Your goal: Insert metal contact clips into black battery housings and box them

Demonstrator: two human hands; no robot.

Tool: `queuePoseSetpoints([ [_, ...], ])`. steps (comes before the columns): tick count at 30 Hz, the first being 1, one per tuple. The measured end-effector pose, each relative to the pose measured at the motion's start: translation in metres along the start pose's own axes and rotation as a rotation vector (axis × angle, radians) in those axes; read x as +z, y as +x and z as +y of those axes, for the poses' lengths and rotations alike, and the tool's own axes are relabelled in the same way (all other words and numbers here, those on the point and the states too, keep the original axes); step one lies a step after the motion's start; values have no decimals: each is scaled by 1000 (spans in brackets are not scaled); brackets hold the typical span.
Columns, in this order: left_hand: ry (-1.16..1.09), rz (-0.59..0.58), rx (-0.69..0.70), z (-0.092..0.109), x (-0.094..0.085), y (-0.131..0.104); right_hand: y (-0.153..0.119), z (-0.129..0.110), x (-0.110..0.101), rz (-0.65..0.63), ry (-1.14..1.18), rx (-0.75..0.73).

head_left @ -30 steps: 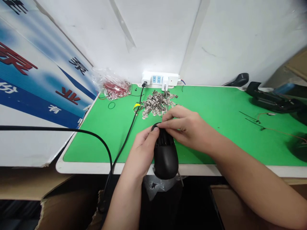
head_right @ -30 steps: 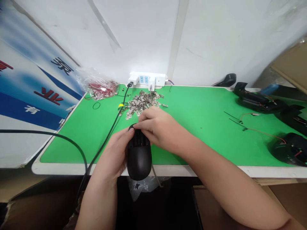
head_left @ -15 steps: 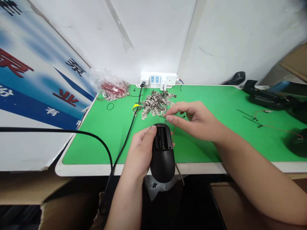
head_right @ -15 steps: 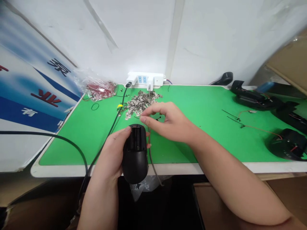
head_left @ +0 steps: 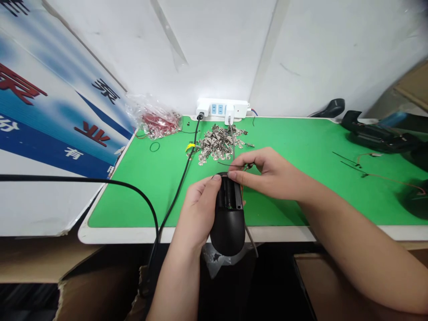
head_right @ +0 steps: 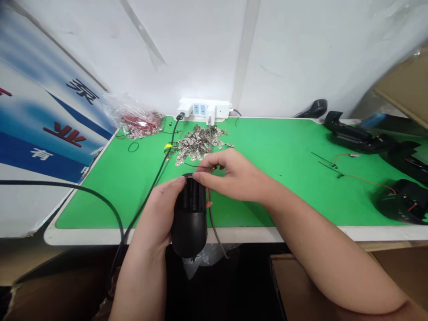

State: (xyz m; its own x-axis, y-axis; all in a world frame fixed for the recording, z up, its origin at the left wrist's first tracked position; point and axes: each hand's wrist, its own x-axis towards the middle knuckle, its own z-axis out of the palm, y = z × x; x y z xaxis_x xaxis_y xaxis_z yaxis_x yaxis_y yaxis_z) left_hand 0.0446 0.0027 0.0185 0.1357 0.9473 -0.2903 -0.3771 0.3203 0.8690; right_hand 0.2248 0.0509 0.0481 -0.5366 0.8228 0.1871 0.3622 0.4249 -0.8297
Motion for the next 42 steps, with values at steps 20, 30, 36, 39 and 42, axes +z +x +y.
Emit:
queuePoseSetpoints([
  [20, 258, -123, 120, -5, -8, 0, -5, -3, 2, -24, 103, 99],
  [30, 532, -169, 234, -8, -10, 2, -4, -8, 3, -84, 7, 64],
  [36, 671, -122, 214, -7, -7, 3, -4, -4, 3, -88, -35, 87],
  [39, 736, -84, 243, -6, -5, 2, -4, -1, 2, -103, -27, 78],
  [42, 771, -75, 261, -5, -4, 1, -4, 0, 1, -112, -18, 79],
])
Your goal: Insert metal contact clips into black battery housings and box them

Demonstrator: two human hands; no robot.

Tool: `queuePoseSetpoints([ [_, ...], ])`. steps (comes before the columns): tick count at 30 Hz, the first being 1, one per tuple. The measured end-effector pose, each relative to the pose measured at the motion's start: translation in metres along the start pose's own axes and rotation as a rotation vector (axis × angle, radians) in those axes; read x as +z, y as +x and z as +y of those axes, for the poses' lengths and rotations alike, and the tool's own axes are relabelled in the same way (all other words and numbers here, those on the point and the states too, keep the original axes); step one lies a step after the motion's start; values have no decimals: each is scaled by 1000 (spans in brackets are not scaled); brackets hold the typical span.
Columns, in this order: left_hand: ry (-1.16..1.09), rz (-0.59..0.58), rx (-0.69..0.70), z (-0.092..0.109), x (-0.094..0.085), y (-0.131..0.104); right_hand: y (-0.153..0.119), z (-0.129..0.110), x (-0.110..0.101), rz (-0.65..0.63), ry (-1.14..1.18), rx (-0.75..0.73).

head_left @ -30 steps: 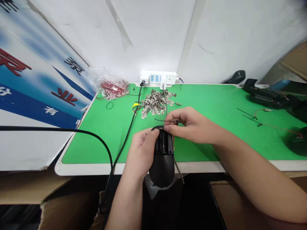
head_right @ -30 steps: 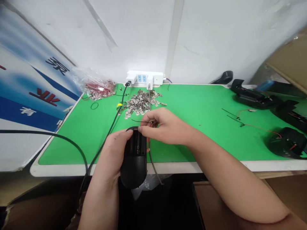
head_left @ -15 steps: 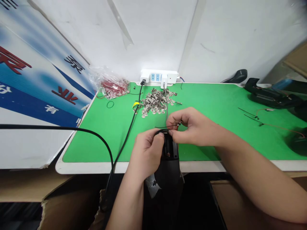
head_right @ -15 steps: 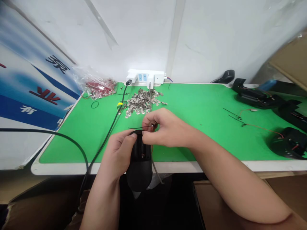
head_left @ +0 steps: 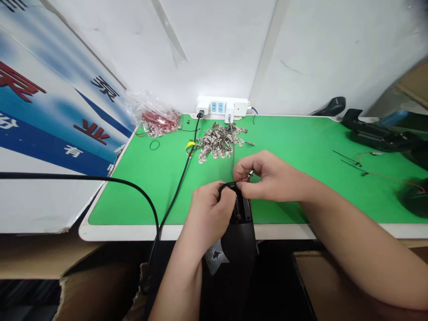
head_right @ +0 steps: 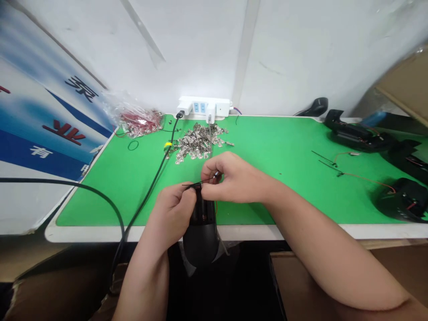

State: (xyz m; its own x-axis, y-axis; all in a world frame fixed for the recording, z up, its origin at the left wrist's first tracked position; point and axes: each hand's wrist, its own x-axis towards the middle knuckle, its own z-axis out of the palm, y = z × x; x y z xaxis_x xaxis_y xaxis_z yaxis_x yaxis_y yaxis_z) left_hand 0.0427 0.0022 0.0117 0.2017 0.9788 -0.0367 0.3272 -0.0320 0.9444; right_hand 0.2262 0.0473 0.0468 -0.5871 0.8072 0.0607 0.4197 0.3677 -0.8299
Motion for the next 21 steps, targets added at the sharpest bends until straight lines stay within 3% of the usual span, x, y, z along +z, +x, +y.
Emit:
queuePoseSetpoints([
  [6, -115, -64, -8, -9, -2, 1, 0, 1, -1, -6, 25, 13],
  [15, -157, 0, 20, -7, -1, 0, 1, 5, -1, -31, 120, 78],
  [21, -297, -21, 16, -8, -3, 1, 4, 11, -2, -73, 275, 165],
])
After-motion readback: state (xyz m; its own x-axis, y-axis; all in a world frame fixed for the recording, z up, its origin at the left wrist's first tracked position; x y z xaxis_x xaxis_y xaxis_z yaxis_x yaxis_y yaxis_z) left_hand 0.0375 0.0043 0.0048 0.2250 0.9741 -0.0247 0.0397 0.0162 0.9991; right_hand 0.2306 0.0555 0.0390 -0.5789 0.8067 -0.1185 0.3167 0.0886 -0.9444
